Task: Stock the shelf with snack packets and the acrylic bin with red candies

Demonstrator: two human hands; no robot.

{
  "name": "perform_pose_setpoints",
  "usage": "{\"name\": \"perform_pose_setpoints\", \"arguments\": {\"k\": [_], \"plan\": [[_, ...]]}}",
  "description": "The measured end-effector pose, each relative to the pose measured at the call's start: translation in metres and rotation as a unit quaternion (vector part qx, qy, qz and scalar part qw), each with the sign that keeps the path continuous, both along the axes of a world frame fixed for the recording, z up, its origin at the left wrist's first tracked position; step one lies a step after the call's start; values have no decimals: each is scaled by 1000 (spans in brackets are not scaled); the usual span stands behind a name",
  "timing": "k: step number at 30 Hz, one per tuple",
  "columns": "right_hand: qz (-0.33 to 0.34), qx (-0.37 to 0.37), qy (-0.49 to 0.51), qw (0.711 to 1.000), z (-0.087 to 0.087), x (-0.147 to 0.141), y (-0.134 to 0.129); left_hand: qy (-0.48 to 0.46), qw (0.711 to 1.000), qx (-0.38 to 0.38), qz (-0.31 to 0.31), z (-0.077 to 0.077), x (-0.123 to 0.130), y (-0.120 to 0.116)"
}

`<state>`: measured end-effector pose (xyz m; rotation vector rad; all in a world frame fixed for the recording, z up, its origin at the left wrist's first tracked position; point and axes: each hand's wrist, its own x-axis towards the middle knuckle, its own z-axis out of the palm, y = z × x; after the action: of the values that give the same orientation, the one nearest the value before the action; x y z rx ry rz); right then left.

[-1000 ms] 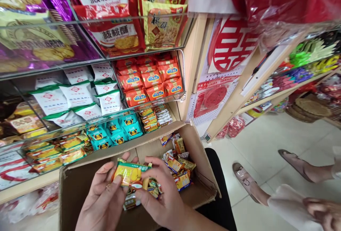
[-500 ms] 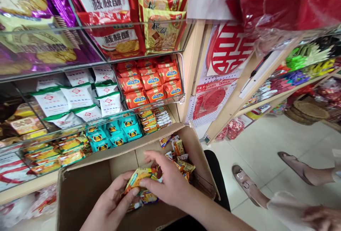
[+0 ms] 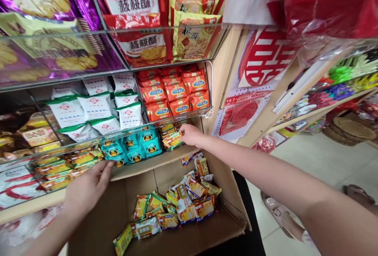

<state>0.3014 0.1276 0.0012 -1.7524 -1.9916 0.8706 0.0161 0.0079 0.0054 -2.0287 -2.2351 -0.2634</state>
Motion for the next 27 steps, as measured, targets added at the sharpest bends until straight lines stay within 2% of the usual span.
{"name": "perform_pose_setpoints", "arguments": {"k": [2,5,10,17,27], "plan": [[-27,-14,-8,1000,-13,-13,21,57,998,28,12,-7,3,-1],[-51,-29,-20,998,-29,-30,46,99,990,97,-22,-16,4,-4],[-63,-48,-47,996,-45,-42,67,123,978,160,-49,-24,-2,-3],[-11,-6,-92,996,-51,-48,76,122,974,179,-63,-28,-3,0],[53,47,-124,990,-50,-50,74,128,974,172,-68,-27,-6,-1]]}}
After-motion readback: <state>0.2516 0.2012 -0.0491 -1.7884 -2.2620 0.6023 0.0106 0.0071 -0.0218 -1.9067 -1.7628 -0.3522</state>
